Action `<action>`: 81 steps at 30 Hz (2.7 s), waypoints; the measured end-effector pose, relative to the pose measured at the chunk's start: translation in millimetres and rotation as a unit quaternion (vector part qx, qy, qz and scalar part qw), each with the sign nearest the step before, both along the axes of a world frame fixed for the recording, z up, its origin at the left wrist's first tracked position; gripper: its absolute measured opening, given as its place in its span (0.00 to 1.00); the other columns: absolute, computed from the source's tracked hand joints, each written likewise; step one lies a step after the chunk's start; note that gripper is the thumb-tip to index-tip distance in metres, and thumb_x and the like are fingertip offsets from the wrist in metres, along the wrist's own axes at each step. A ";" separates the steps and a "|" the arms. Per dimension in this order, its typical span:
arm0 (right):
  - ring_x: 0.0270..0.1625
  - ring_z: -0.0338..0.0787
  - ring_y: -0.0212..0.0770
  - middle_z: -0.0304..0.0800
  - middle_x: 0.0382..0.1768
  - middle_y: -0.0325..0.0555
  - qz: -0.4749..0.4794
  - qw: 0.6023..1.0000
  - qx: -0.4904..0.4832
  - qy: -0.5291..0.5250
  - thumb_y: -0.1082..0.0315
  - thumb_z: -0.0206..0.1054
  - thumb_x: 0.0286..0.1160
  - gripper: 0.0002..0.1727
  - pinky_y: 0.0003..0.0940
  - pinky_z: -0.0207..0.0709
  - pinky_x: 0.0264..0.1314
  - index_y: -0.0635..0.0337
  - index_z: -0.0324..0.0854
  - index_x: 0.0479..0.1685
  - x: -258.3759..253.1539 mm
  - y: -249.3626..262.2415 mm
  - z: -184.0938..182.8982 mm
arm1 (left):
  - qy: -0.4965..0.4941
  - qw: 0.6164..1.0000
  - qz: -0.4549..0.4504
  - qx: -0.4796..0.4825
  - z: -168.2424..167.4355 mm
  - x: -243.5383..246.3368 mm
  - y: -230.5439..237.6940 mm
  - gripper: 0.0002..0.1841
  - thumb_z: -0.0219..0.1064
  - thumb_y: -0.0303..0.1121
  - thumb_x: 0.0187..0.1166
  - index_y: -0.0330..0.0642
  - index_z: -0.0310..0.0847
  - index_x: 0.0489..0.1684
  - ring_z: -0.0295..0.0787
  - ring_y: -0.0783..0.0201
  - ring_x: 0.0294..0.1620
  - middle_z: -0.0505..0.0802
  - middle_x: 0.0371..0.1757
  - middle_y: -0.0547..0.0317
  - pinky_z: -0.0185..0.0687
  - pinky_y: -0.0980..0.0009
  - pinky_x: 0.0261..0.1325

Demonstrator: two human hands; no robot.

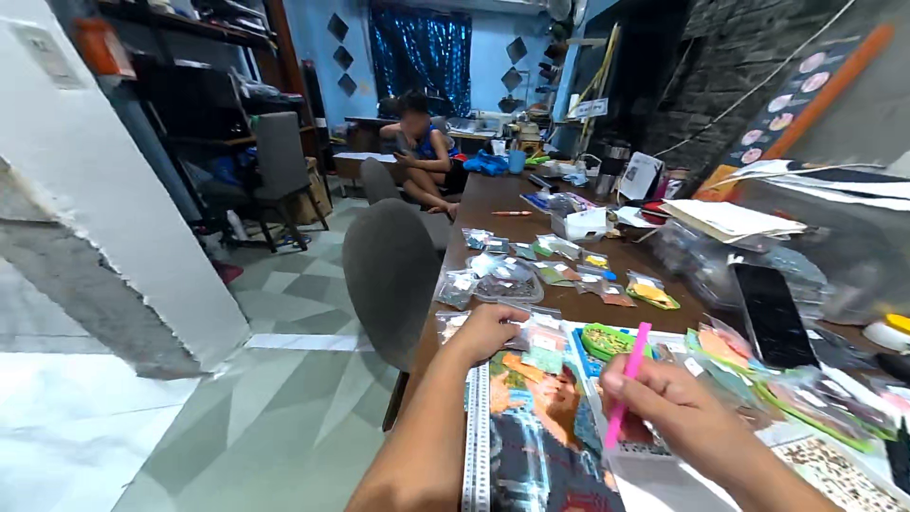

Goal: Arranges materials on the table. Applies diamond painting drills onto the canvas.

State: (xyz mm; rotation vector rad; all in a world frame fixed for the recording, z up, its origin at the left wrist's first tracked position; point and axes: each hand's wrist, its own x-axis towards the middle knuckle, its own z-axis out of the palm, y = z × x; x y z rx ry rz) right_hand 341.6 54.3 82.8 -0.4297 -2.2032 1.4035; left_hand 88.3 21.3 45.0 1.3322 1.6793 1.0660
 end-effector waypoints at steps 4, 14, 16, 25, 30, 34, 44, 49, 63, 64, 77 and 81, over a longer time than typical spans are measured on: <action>0.23 0.80 0.17 0.81 0.23 0.23 0.082 0.996 0.017 -0.015 0.55 0.55 0.90 0.15 0.15 0.74 0.25 0.49 0.79 0.34 -30.0 -19.5 -4.4 | -0.005 1.000 -0.003 0.001 -0.7 0.0 1.8 0.15 0.60 0.25 0.87 0.37 0.84 0.67 0.86 0.59 0.59 0.89 0.65 0.48 0.79 0.59 0.64; 0.22 0.81 0.17 0.80 0.20 0.32 0.090 0.987 0.098 0.095 0.51 0.56 0.91 0.20 0.15 0.77 0.26 0.58 0.77 0.36 -55.5 -44.9 -46.9 | -0.011 1.000 -0.005 -0.006 0.9 1.4 2.2 0.15 0.59 0.25 0.87 0.38 0.83 0.67 0.86 0.58 0.54 0.89 0.63 0.46 0.80 0.59 0.60; 0.23 0.81 0.18 0.80 0.20 0.34 0.091 0.984 0.111 0.102 0.51 0.56 0.91 0.21 0.15 0.77 0.26 0.60 0.77 0.37 -54.4 -47.6 -50.6 | -0.011 1.000 -0.006 -0.006 0.9 1.6 1.3 0.15 0.59 0.25 0.87 0.38 0.83 0.68 0.86 0.58 0.53 0.89 0.62 0.46 0.80 0.58 0.58; 0.22 0.78 0.18 0.77 0.19 0.36 0.086 0.981 0.135 0.114 0.52 0.57 0.90 0.21 0.13 0.74 0.26 0.61 0.77 0.36 -50.2 -49.9 -52.9 | -0.017 1.000 -0.012 0.003 -0.6 1.6 2.6 0.16 0.59 0.24 0.87 0.36 0.83 0.68 0.86 0.57 0.56 0.88 0.63 0.44 0.79 0.58 0.62; 0.22 0.78 0.18 0.77 0.18 0.37 0.096 0.978 0.141 0.125 0.54 0.59 0.90 0.20 0.13 0.72 0.26 0.62 0.77 0.35 -50.8 -49.7 -54.3 | -0.010 1.000 -0.011 -0.001 1.0 2.1 1.1 0.16 0.59 0.25 0.87 0.37 0.83 0.68 0.86 0.56 0.58 0.88 0.64 0.45 0.79 0.57 0.64; 0.21 0.78 0.19 0.77 0.18 0.38 0.099 0.976 0.146 0.128 0.54 0.59 0.90 0.20 0.13 0.72 0.25 0.62 0.77 0.35 -51.4 -49.0 -55.5 | -0.005 1.000 -0.012 0.000 0.6 2.0 0.5 0.15 0.58 0.26 0.88 0.37 0.83 0.68 0.86 0.55 0.57 0.89 0.64 0.44 0.80 0.56 0.62; 0.22 0.78 0.19 0.78 0.19 0.39 0.104 0.974 0.152 0.133 0.54 0.59 0.90 0.20 0.13 0.73 0.26 0.63 0.77 0.34 -52.4 -49.2 -56.7 | -0.006 1.000 -0.010 -0.001 1.6 2.2 -0.3 0.15 0.58 0.25 0.88 0.36 0.83 0.67 0.86 0.56 0.54 0.89 0.62 0.45 0.80 0.58 0.59; 0.22 0.78 0.18 0.78 0.19 0.39 0.103 0.973 0.156 0.132 0.54 0.59 0.90 0.20 0.12 0.72 0.26 0.63 0.77 0.34 -52.8 -49.4 -56.8 | -0.010 1.000 -0.009 -0.002 2.1 2.9 -1.0 0.15 0.58 0.25 0.88 0.36 0.83 0.67 0.86 0.56 0.55 0.89 0.63 0.44 0.79 0.57 0.61; 0.25 0.81 0.35 0.80 0.20 0.46 0.113 0.934 0.308 0.143 0.56 0.58 0.91 0.20 0.24 0.76 0.31 0.62 0.78 0.31 -49.7 -56.1 -52.1 | -0.011 1.000 -0.013 0.008 -0.5 0.9 2.3 0.16 0.59 0.25 0.87 0.36 0.84 0.67 0.85 0.56 0.62 0.88 0.66 0.45 0.77 0.57 0.68; 0.26 0.82 0.37 0.80 0.20 0.46 0.119 0.925 0.331 0.146 0.58 0.58 0.90 0.19 0.25 0.77 0.32 0.61 0.78 0.31 -49.2 -58.5 -50.7 | -0.010 1.000 -0.009 0.006 1.5 2.4 -0.1 0.15 0.59 0.25 0.87 0.36 0.84 0.67 0.86 0.56 0.60 0.88 0.65 0.45 0.78 0.57 0.65; 0.28 0.83 0.19 0.85 0.27 0.30 -0.003 0.989 0.082 0.122 0.56 0.57 0.90 0.18 0.19 0.80 0.33 0.60 0.83 0.38 -15.0 -16.5 -9.5 | -0.015 1.000 0.005 -0.008 -2.9 -1.5 2.7 0.14 0.61 0.27 0.87 0.39 0.85 0.65 0.87 0.61 0.53 0.90 0.59 0.50 0.82 0.60 0.60; 0.29 0.84 0.19 0.85 0.27 0.24 -0.097 0.992 0.063 0.048 0.56 0.56 0.89 0.16 0.19 0.81 0.35 0.52 0.83 0.35 39.8 36.4 -5.1 | -0.012 1.000 0.010 -0.020 0.0 -2.0 2.6 0.14 0.60 0.27 0.87 0.39 0.84 0.66 0.87 0.63 0.51 0.90 0.59 0.50 0.81 0.63 0.57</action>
